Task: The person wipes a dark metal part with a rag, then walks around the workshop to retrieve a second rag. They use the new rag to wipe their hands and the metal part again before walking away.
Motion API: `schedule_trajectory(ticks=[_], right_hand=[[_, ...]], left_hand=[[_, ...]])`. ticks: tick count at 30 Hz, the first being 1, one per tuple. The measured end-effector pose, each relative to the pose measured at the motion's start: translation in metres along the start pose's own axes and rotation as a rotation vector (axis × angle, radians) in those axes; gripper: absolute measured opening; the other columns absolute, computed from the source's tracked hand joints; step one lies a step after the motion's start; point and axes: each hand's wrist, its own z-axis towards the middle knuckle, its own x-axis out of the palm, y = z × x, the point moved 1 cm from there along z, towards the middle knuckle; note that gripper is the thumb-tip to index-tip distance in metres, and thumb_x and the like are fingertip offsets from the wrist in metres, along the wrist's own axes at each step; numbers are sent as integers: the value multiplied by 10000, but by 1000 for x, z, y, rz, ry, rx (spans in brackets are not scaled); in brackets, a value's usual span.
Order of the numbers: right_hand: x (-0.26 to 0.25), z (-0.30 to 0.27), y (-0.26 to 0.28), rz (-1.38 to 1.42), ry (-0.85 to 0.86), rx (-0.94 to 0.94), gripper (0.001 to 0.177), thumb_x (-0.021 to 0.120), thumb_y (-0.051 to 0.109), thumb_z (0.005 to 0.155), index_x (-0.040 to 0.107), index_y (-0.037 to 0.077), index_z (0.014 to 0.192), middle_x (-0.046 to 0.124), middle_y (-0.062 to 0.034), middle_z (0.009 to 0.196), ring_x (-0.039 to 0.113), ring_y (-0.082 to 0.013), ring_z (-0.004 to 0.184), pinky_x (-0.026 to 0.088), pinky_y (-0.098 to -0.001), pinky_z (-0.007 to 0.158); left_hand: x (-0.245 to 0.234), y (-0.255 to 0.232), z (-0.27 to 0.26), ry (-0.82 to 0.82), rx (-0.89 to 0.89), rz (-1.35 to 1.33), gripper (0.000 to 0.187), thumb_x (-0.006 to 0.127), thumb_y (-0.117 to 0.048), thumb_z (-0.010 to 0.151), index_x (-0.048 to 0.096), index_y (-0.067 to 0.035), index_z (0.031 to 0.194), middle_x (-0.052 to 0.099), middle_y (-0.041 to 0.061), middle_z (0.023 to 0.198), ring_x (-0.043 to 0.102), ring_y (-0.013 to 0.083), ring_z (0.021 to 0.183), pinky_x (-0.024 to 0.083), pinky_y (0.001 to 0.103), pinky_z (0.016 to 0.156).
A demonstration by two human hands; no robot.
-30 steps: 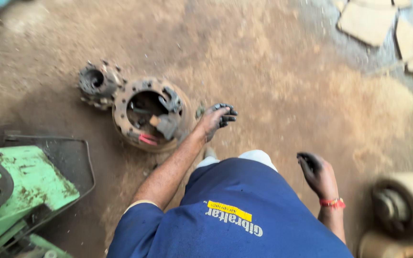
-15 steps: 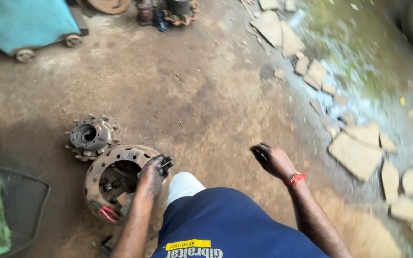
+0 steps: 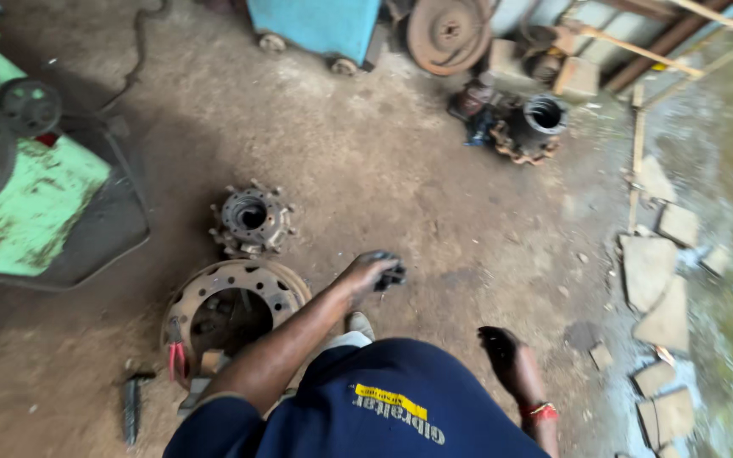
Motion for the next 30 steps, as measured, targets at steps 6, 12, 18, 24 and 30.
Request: schedule_trajectory(ticks=[6, 12, 18, 24, 30], right_hand=[[-33, 178, 8, -8, 44, -112, 233, 647, 108, 941, 737, 82, 1155, 797, -104, 1052, 789, -227, 924, 595, -339, 771], [-28, 431, 91, -148, 90, -331, 196, 688, 120, 945, 754, 74, 1125, 762, -142, 1080, 757, -287, 941, 582, -360, 767], [19, 672, 241, -108, 350, -600, 181, 707, 113, 935, 750, 76, 1106, 747, -152, 1061, 745, -309, 877, 576, -369, 705], [102, 828, 437, -100, 653, -910, 151, 699, 98, 944, 754, 71, 1082, 749, -113, 1023, 713, -260, 727, 542, -351, 577], [241, 943, 581, -116, 795, -1038, 158, 687, 112, 954, 747, 52, 1088, 739, -112, 969, 693, -205, 683, 519, -334, 546]], left_hand=[[-26, -135, 63, 23, 231, 121, 204, 631, -302, 996, 695, -141, 1104, 777, 15, 1010, 724, 104, 867, 530, 257, 719], [-159, -232, 146, -338, 390, 246, 266, 696, -257, 979, 739, -35, 1119, 778, 72, 974, 746, 152, 846, 602, 315, 714], [-240, -312, 161, -817, 138, -264, 341, 570, -253, 986, 660, -60, 1252, 772, 94, 1086, 725, 202, 924, 566, 345, 745], [-308, -373, 175, -909, 374, -617, 323, 590, -196, 976, 654, -21, 1239, 750, 117, 1110, 726, 234, 969, 566, 336, 789], [-463, -414, 240, -994, 415, -770, 303, 605, -210, 979, 678, -24, 1206, 764, 124, 1124, 737, 242, 998, 540, 339, 773]])
